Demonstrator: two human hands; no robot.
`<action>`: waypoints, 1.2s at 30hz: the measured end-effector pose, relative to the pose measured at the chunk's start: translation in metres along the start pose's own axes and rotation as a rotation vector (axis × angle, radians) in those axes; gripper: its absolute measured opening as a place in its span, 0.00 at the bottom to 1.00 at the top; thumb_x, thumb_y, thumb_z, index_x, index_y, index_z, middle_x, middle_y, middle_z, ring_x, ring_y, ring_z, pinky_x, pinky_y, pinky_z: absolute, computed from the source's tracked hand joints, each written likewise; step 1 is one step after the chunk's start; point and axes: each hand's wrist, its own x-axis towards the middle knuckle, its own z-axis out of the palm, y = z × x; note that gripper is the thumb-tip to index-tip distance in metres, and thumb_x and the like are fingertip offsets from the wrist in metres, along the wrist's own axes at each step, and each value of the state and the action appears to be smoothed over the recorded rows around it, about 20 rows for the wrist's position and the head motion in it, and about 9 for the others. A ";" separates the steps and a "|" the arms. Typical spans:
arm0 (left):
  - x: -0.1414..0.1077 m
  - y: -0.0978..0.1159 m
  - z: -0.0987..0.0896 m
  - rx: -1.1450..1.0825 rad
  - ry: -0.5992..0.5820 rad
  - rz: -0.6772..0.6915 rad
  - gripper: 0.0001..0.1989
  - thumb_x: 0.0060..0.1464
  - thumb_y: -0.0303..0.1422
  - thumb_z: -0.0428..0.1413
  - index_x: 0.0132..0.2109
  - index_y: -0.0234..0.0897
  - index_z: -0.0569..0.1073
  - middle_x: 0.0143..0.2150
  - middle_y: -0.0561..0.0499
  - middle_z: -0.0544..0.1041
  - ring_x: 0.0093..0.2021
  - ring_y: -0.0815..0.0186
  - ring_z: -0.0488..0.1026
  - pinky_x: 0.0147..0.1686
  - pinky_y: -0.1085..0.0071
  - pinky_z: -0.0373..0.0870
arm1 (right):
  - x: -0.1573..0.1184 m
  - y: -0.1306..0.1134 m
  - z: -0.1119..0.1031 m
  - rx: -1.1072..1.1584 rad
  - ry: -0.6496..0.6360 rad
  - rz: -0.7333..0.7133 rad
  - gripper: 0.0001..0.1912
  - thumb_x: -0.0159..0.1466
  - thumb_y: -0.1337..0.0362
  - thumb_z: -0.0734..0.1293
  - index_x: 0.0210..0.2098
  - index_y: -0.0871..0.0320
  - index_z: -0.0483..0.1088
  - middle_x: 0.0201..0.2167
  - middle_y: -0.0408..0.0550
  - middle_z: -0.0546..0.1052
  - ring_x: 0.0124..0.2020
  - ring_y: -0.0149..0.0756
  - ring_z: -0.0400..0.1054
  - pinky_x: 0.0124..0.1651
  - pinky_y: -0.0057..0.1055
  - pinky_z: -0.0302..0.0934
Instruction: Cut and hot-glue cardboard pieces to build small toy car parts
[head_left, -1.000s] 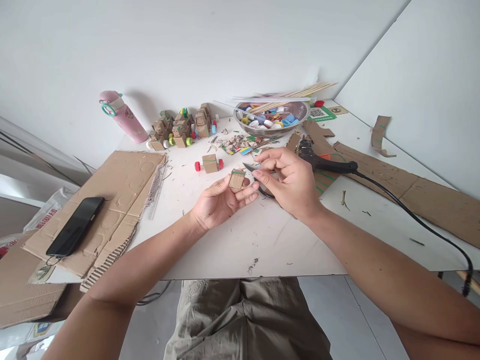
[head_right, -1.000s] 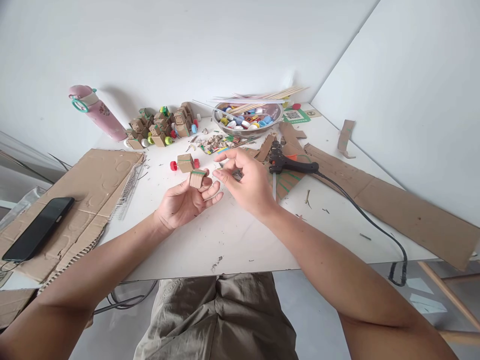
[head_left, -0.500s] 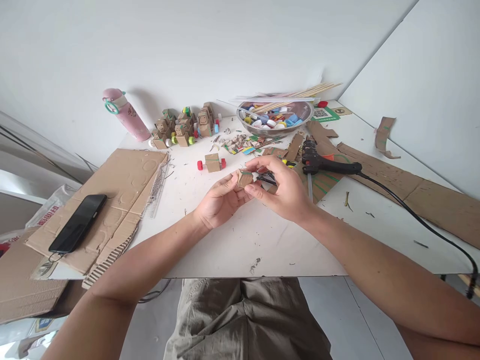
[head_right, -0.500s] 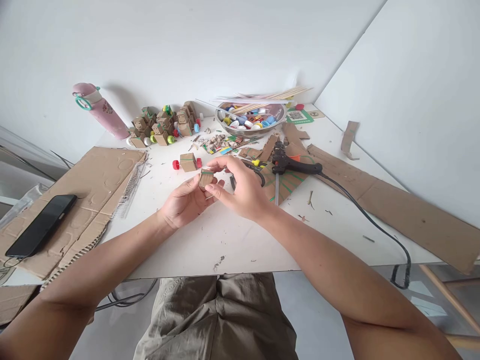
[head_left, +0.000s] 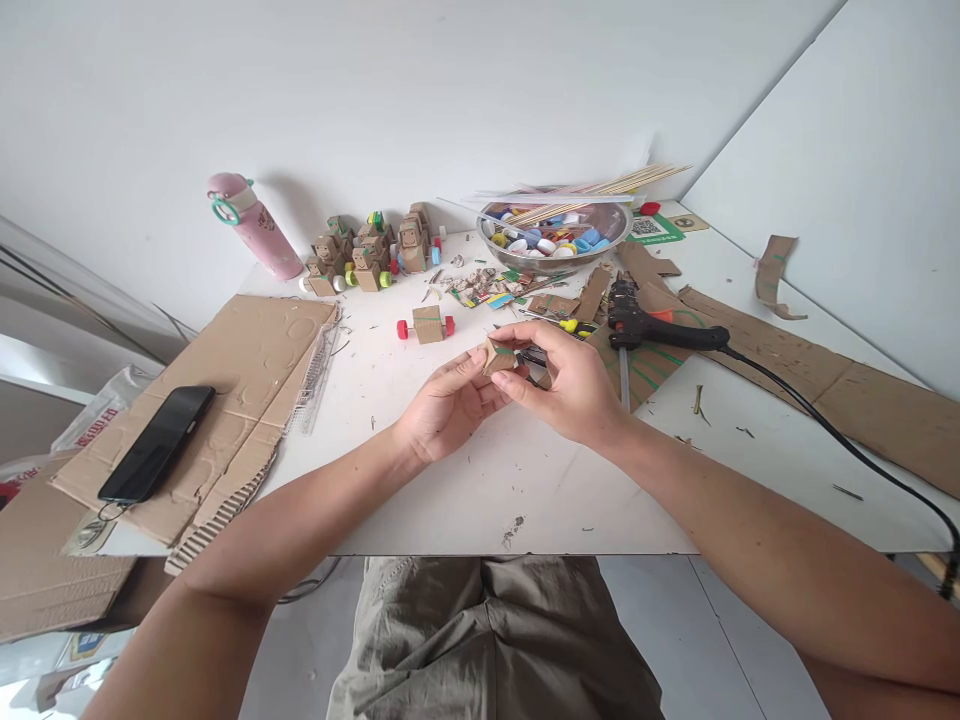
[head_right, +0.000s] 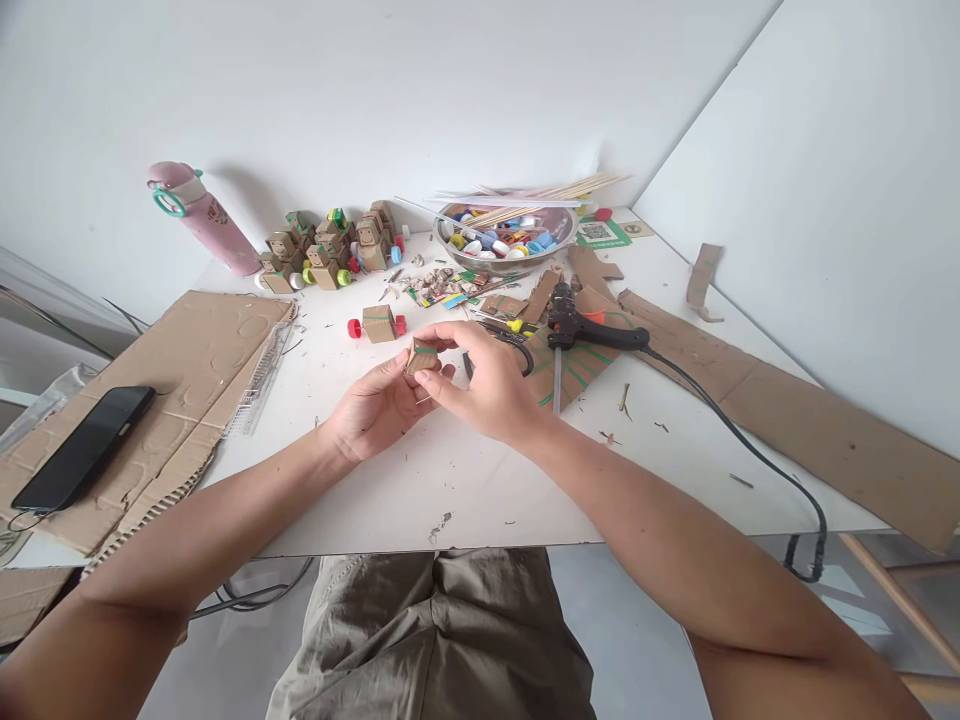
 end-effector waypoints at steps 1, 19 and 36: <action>0.000 0.000 -0.001 0.006 0.000 0.004 0.13 0.50 0.39 0.74 0.40 0.40 0.82 0.41 0.49 0.86 0.56 0.52 0.81 0.63 0.56 0.71 | 0.000 0.000 0.000 0.005 0.003 0.002 0.13 0.67 0.60 0.71 0.51 0.51 0.77 0.49 0.51 0.85 0.49 0.45 0.80 0.56 0.44 0.76; 0.000 0.005 0.000 0.047 -0.016 0.073 0.18 0.44 0.34 0.76 0.41 0.38 0.80 0.35 0.54 0.82 0.41 0.64 0.82 0.51 0.66 0.73 | 0.003 -0.007 0.004 0.011 0.016 0.023 0.14 0.62 0.65 0.73 0.48 0.49 0.75 0.46 0.47 0.85 0.45 0.42 0.80 0.52 0.42 0.77; 0.007 0.010 -0.010 0.206 0.037 0.275 0.24 0.39 0.33 0.79 0.45 0.42 0.81 0.48 0.49 0.85 0.58 0.55 0.79 0.63 0.58 0.69 | 0.009 -0.007 -0.013 -0.291 0.024 -0.065 0.14 0.64 0.65 0.71 0.48 0.48 0.79 0.43 0.48 0.85 0.44 0.48 0.79 0.50 0.48 0.77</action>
